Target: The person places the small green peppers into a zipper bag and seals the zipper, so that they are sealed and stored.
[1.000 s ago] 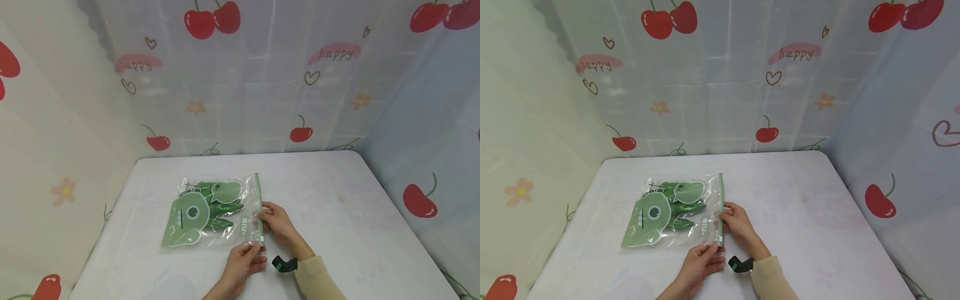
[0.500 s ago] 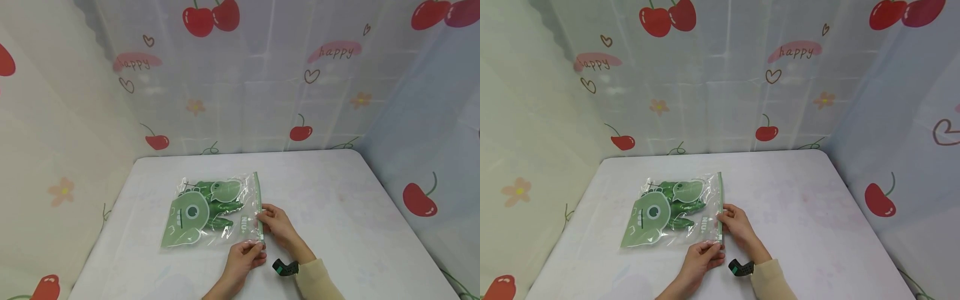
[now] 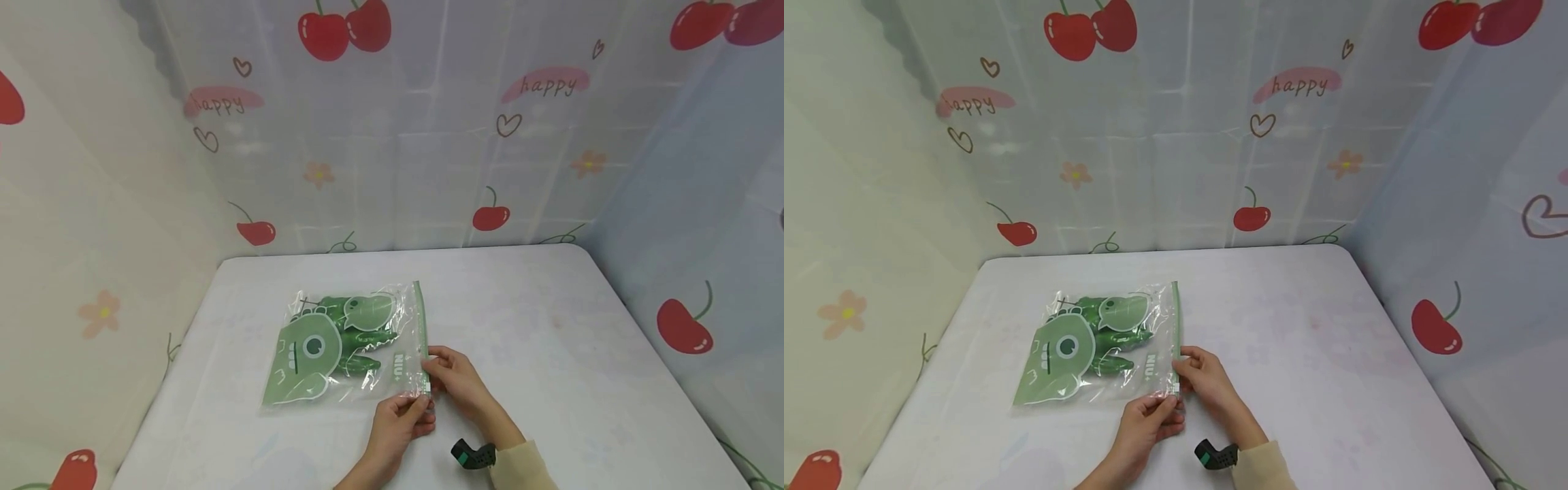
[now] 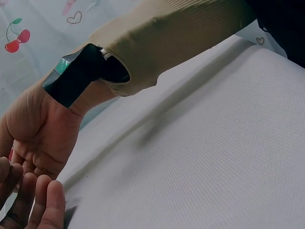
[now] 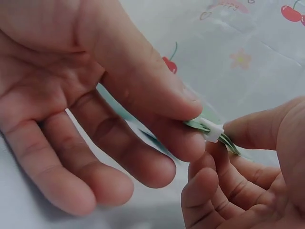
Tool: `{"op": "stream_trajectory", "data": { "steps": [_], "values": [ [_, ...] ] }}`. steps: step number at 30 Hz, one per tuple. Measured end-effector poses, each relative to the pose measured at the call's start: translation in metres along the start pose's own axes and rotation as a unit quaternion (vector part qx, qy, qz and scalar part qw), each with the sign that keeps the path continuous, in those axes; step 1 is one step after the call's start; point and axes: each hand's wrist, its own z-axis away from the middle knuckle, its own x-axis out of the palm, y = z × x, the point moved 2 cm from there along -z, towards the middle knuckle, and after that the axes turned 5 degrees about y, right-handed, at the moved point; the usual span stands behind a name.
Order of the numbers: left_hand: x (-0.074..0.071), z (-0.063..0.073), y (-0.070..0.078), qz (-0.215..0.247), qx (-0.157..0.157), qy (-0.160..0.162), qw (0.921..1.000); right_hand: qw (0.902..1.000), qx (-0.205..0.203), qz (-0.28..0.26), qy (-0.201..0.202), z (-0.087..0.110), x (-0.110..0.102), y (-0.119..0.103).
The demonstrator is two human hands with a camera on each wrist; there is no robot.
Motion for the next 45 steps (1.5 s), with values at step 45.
{"op": "stream_trajectory", "data": {
  "steps": [45],
  "values": [
    [0.000,0.000,0.000,-0.025,0.011,0.034,0.9990,0.9993,-0.007,0.017,0.032,0.027,0.008,0.022]
  ]
}}
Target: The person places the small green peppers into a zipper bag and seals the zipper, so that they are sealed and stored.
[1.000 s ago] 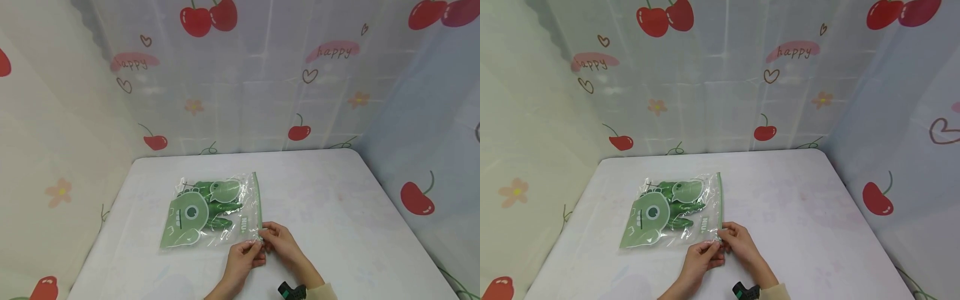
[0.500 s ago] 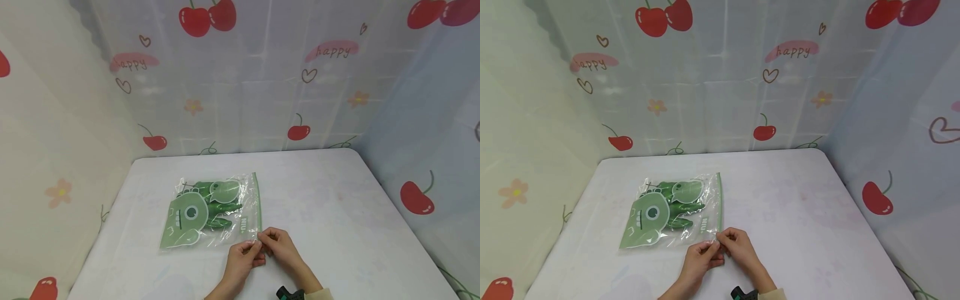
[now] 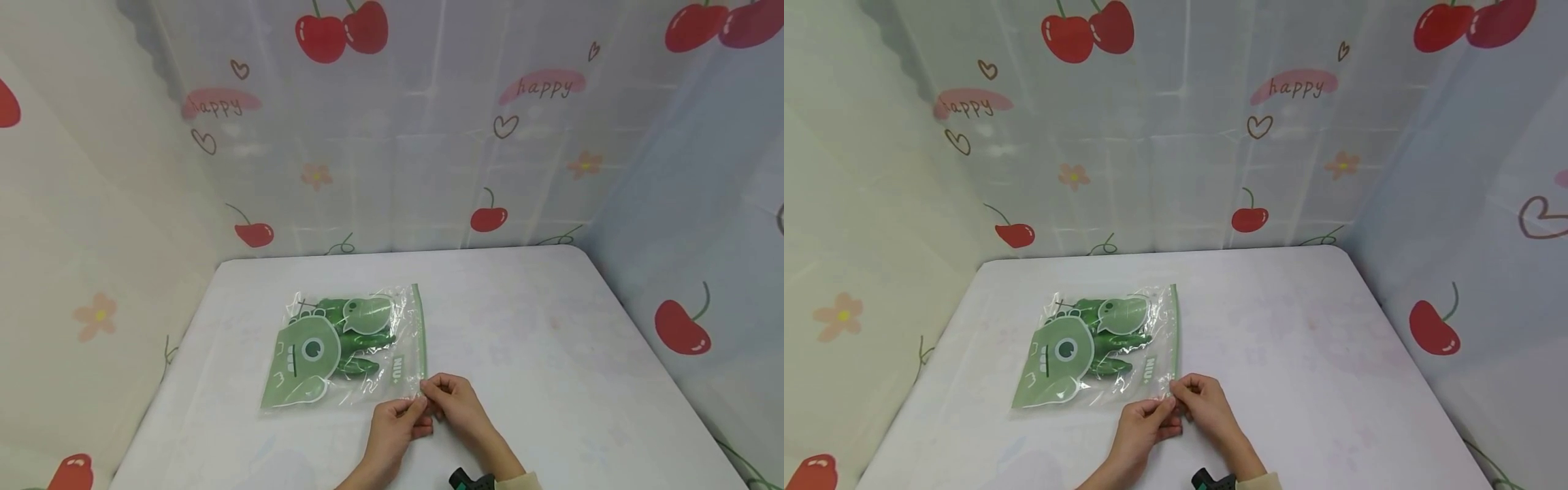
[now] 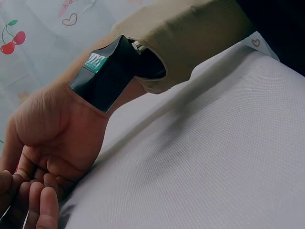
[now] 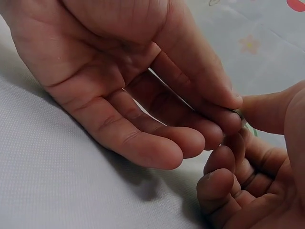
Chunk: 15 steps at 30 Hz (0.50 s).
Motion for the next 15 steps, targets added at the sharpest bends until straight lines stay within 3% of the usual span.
{"op": "stream_trajectory", "data": {
  "steps": [15],
  "values": [
    [0.002,0.000,-0.001,0.008,-0.004,0.012,0.9999,0.9990,0.000,0.025,0.037,-0.012,0.001,-0.006]
  ]
}}
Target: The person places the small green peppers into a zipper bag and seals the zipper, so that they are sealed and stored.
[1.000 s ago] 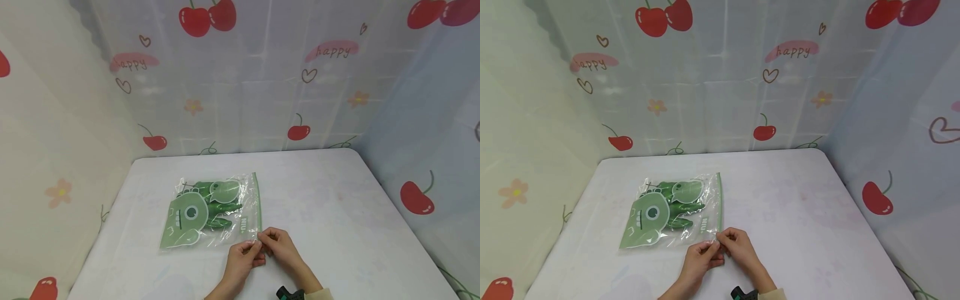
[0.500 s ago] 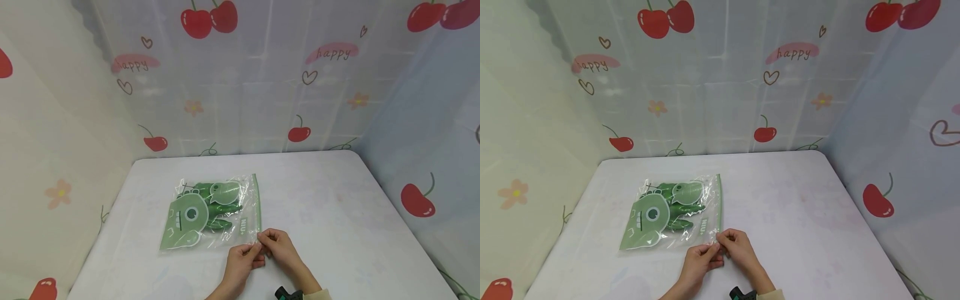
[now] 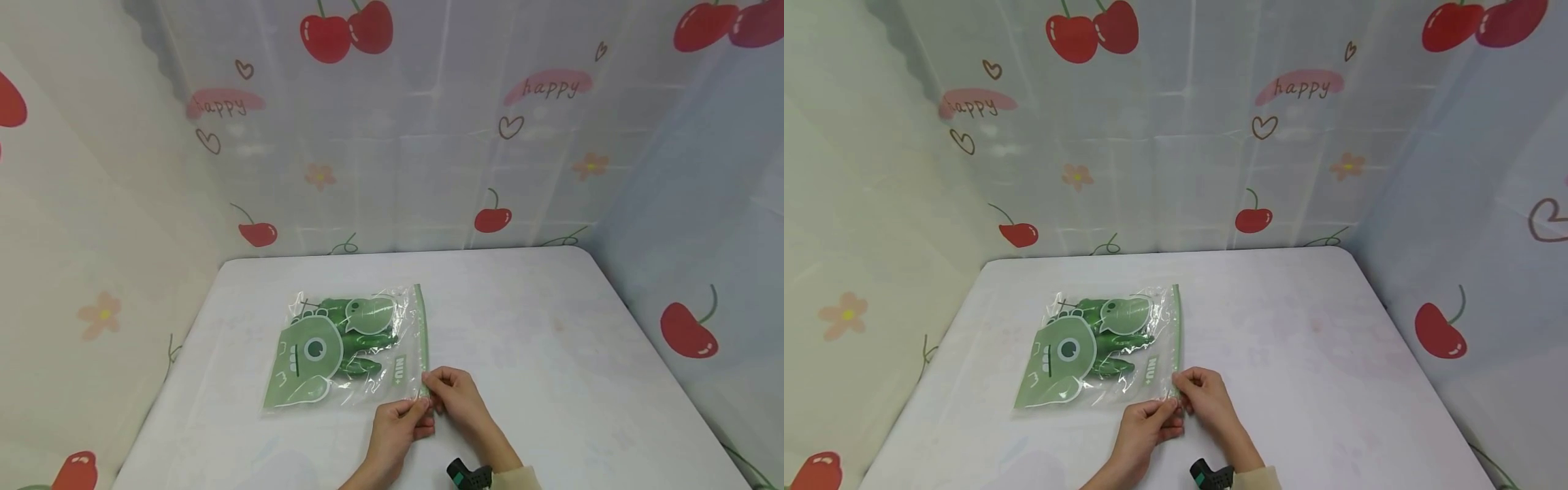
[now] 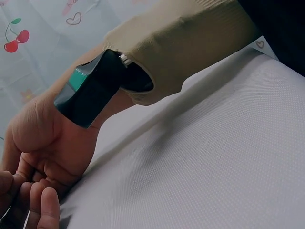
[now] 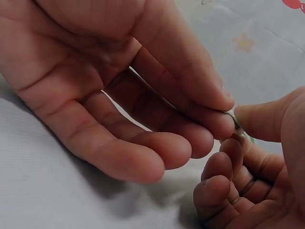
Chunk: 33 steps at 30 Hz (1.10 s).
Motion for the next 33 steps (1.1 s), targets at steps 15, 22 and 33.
{"op": "stream_trajectory", "data": {
  "steps": [15,22,33],
  "values": [
    [0.001,0.000,-0.001,0.005,0.003,-0.004,1.0000,0.9999,0.003,0.013,0.006,-0.013,-0.001,-0.006],
    [0.000,0.000,-0.002,0.001,0.001,-0.003,1.0000,0.9999,0.001,0.010,0.006,-0.018,-0.002,-0.005],
    [0.001,0.001,0.000,0.000,0.002,-0.007,1.0000,0.9991,-0.012,0.035,0.018,-0.022,0.000,-0.007]
  ]
}}
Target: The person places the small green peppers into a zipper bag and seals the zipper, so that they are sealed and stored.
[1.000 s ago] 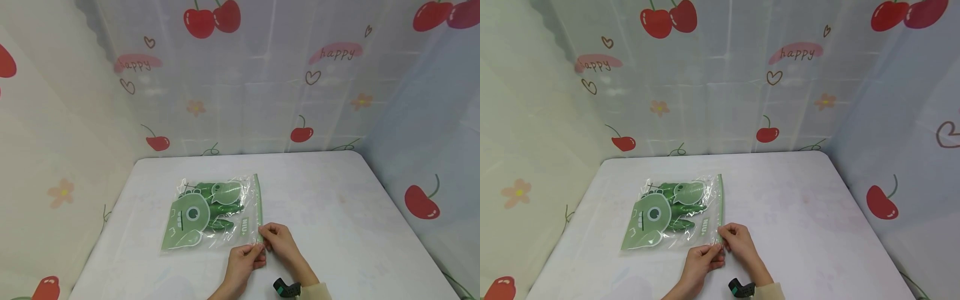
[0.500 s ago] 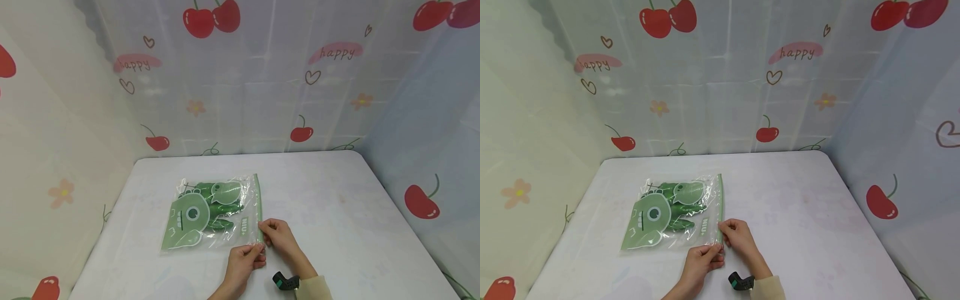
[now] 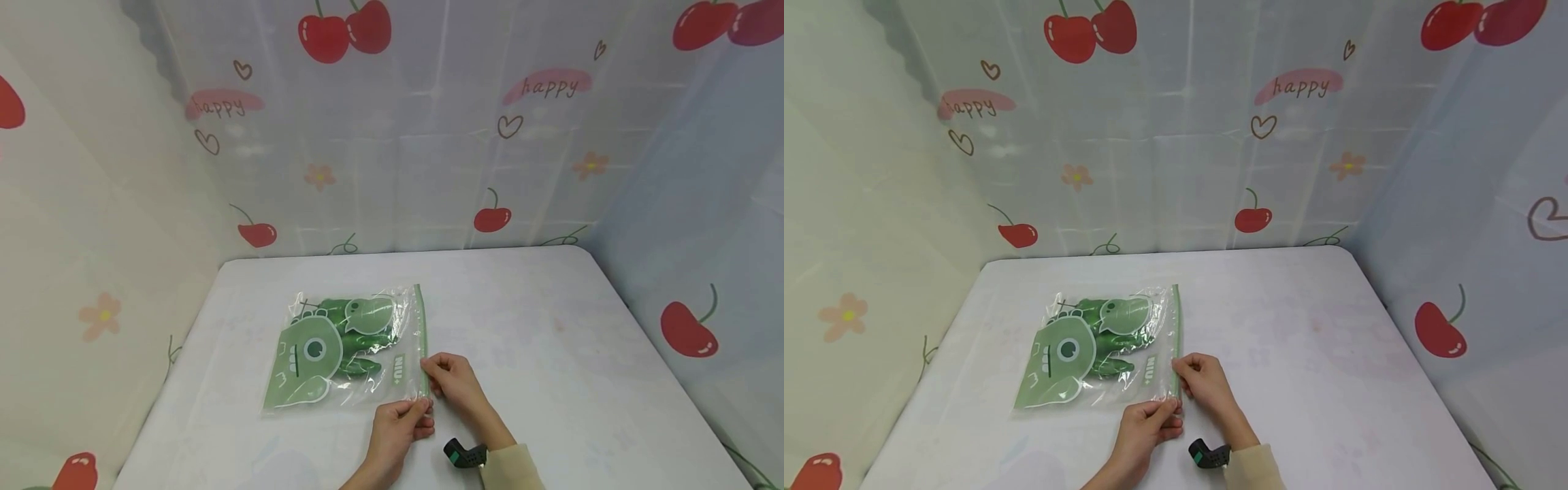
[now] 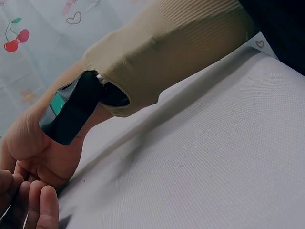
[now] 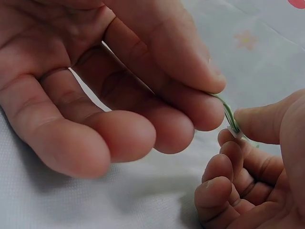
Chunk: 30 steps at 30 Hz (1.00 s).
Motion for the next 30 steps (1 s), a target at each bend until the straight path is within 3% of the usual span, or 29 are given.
{"op": "stream_trajectory", "data": {
  "steps": [11,30],
  "values": [
    [0.000,-0.001,0.002,-0.001,-0.013,0.000,0.9999,0.9994,-0.011,0.034,0.001,-0.007,-0.001,-0.003],
    [-0.001,0.000,0.001,-0.005,-0.006,-0.008,0.9999,0.9998,0.009,0.011,-0.014,-0.019,-0.004,-0.005]
  ]
}}
